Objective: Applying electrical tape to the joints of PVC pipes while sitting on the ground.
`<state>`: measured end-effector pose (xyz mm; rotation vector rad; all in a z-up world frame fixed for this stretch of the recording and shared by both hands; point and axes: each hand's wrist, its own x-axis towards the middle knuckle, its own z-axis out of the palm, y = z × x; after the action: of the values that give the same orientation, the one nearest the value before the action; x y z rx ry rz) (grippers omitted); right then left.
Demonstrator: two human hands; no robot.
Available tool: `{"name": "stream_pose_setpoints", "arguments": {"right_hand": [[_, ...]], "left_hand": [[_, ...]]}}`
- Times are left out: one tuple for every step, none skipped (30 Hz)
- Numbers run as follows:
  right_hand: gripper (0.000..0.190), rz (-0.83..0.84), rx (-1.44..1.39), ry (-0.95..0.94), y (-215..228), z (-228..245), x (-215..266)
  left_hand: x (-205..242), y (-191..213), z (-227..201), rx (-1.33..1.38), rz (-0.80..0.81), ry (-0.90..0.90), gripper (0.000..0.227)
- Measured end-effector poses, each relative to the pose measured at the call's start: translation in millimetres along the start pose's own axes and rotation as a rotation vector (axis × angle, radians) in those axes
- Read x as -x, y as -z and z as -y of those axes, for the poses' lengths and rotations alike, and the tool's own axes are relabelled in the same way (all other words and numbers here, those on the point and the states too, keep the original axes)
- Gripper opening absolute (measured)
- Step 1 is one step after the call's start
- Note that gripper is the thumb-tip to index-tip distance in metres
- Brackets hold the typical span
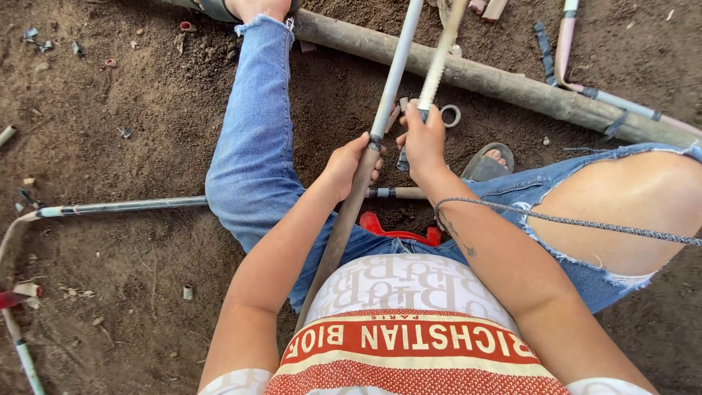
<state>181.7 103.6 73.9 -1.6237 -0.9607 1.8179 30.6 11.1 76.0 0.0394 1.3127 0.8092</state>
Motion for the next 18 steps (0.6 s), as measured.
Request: {"name": "stream_pose_setpoints", "arguments": {"right_hand": [[0.042, -0.002, 0.004, 0.054, 7.4, 7.3, 8.3], [0.042, -0.008, 0.01, 0.059, 10.8, 7.9, 21.7], [0.037, 0.041, 0.129, 0.167, 14.3, 8.2, 35.0], [0.033, 0.09, 0.248, 0.271, 18.3, 7.0, 48.2], [0.033, 0.085, 0.254, 0.272, 21.5, 15.9, 65.4], [0.041, 0.181, 0.445, 0.238, 24.3, 24.3, 84.9], [0.052, 0.278, 0.636, 0.201, 26.8, 32.9, 104.4], [0.052, 0.275, 0.64, 0.199, 36.7, 24.0, 106.6], [0.057, 0.351, 0.754, 0.236, 47.1, 15.5, 109.1], [0.063, 0.427, 0.866, 0.277, 56.6, 7.9, 110.2], [0.063, 0.422, 0.87, 0.28, 61.8, 7.0, 111.9], [0.065, 0.454, 0.932, 0.307, 66.9, 5.7, 113.9], [0.068, 0.485, 0.994, 0.334, 72.0, 4.4, 115.9], [0.068, 0.483, 0.998, 0.336, 72.5, 4.5, 116.6], [0.07, 0.491, 1.036, 0.349, 72.9, 4.7, 117.2], [0.072, 0.501, 1.073, 0.361, 72.9, 4.7, 118.0], [0.072, 0.501, 1.076, 0.362, 73.5, 6.2, 118.6], [0.072, 0.506, 1.095, 0.37, 73.5, 7.1, 119.5]], "left_hand": [[-3.9, 0.6, 0.8, 0.022, 0.003, 0.001, 0.048], [-9.1, 3.8, 3.9, 0.025, 0.012, -0.001, 0.048], [-14.6, 6.9, 7.2, 0.068, 0.027, 0.008, 0.046], [-20.7, 9.8, 11.8, 0.11, 0.042, 0.02, 0.044], [-25.8, 12.0, 12.5, 0.113, 0.049, 0.02, 0.044], [-29.1, 14.5, 15.1, 0.132, 0.049, 0.04, 0.04], [-32.3, 16.9, 17.6, 0.152, 0.049, 0.059, 0.038], [-33.4, 18.7, 18.9, 0.154, 0.054, 0.062, 0.038], [-34.2, 19.9, 20.2, 0.173, 0.057, 0.064, 0.036], [-35.8, 21.6, 18.9, 0.189, 0.06, 0.062, 0.035], [-35.0, 21.3, 17.6, 0.189, 0.066, 0.059, 0.035], [-33.7, 21.3, 17.0, 0.184, 0.064, 0.056, 0.035], [-32.5, 21.3, 16.6, 0.18, 0.063, 0.054, 0.034], [-32.0, 20.4, 16.7, 0.181, 0.067, 0.052, 0.034], [-31.7, 19.4, 16.7, 0.185, 0.07, 0.045, 0.034], [-30.8, 19.0, 17.0, 0.19, 0.071, 0.039, 0.033], [-29.4, 17.3, 16.8, 0.192, 0.073, 0.038, 0.033], [-27.8, 16.0, 16.3, 0.184, 0.057, 0.009, 0.031]]}}
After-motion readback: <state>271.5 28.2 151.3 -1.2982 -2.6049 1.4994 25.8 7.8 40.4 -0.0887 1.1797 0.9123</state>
